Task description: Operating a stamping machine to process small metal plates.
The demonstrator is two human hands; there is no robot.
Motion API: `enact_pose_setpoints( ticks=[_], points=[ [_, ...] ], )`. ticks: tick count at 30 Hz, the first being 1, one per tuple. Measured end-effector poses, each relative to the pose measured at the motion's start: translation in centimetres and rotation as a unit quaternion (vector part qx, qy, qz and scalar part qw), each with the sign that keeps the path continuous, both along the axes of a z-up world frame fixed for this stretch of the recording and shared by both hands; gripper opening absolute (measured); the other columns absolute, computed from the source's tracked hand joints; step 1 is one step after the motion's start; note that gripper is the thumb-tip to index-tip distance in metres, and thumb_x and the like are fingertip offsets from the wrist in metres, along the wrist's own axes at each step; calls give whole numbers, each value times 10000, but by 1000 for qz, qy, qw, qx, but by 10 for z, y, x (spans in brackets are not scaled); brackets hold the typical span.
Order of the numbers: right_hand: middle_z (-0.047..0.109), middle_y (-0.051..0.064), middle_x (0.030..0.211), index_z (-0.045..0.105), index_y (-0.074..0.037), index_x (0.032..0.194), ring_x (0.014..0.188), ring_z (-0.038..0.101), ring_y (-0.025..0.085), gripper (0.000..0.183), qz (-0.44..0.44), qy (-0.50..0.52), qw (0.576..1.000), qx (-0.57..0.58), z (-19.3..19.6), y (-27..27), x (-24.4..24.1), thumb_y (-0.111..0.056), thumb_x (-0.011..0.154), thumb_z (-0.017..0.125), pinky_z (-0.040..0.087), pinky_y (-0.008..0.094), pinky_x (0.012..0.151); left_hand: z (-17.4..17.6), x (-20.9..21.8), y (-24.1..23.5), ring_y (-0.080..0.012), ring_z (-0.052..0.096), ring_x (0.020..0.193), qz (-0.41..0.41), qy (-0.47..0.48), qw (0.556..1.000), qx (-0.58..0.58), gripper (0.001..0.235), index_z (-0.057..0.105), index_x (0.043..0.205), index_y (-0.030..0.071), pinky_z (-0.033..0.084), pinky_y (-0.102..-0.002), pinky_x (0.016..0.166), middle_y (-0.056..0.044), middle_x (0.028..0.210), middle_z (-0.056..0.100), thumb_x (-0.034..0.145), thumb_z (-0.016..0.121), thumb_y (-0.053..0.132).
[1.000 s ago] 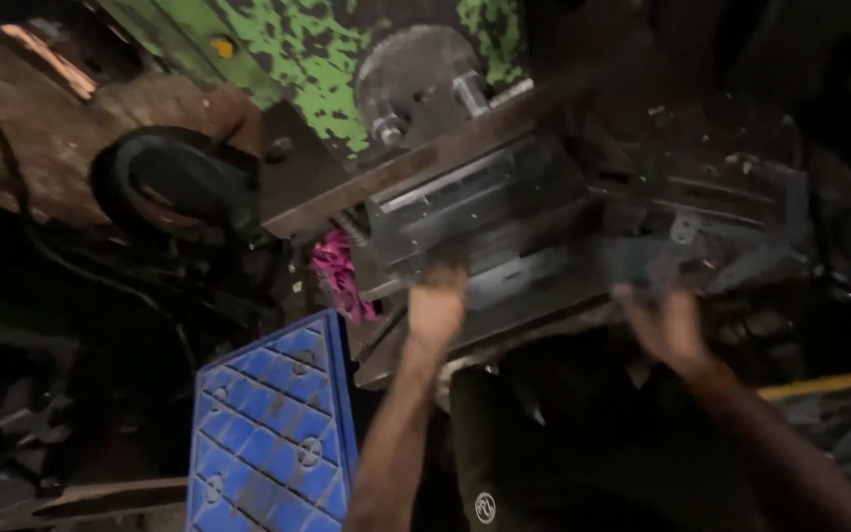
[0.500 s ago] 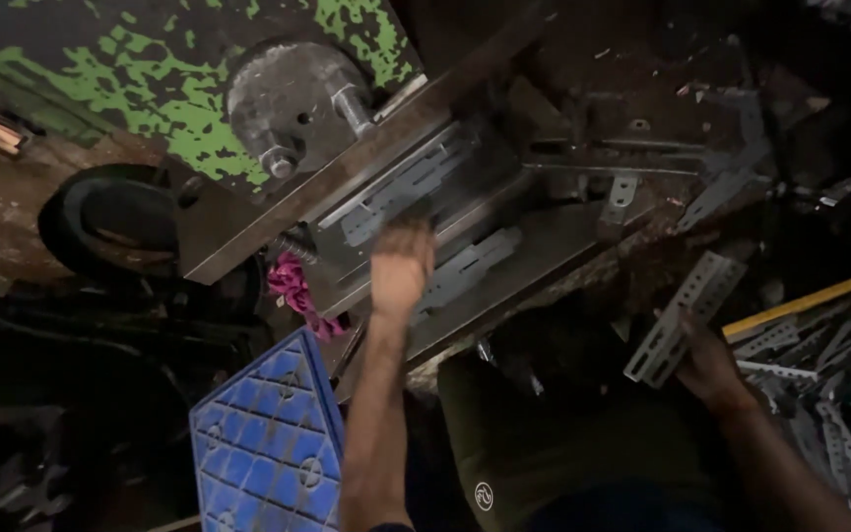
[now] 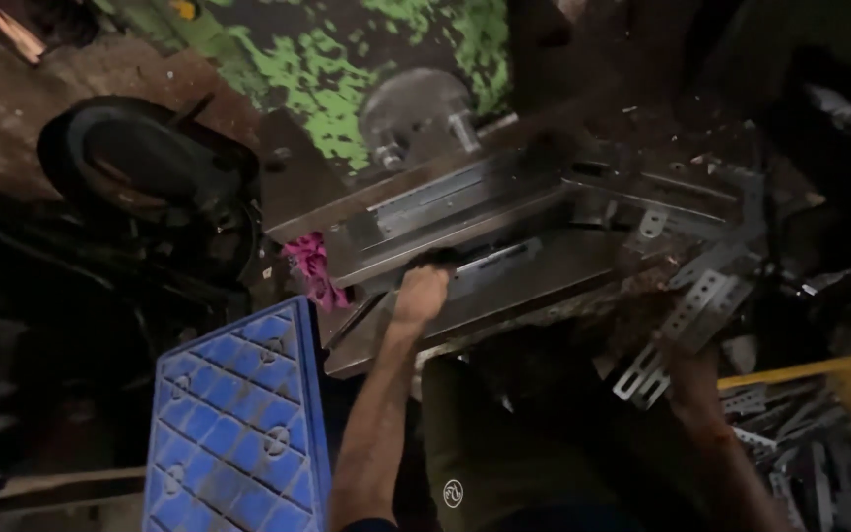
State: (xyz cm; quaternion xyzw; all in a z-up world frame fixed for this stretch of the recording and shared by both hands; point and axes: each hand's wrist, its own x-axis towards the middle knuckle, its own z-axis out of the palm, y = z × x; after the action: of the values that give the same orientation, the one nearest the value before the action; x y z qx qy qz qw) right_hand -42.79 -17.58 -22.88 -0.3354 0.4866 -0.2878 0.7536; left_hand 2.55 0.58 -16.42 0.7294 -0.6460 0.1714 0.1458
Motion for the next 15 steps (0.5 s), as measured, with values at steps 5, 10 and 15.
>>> enact_pose_setpoints(
  ticks=[5,10,15],
  points=[
    [729,69,920,710,-24,1025,846,675,239,276,-12,123,801,-585,113,-15,36,-271,972,822,534,394,798,-7,-6,1,-359,699,719,86,31,991,96,212,749,877,106,536,-508,684,-175,768,716,915,561,196],
    [686,185,950,691,16,961,861,666,349,278,45,231,672,-702,187,-24,90,-182,809,813,552,417,772,33,-35,14,-352,719,777,76,35,995,60,224,755,840,97,556,-484,735,-174,836,734,871,555,194],
    [702,143,1229,691,-30,1253,1138,638,366,511,231,234,520,-788,248,-11,185,-115,750,722,527,475,961,37,-57,10,-323,712,818,67,3,997,47,245,752,932,75,547,-445,728,-162,902,741,841,541,162]
  ],
)
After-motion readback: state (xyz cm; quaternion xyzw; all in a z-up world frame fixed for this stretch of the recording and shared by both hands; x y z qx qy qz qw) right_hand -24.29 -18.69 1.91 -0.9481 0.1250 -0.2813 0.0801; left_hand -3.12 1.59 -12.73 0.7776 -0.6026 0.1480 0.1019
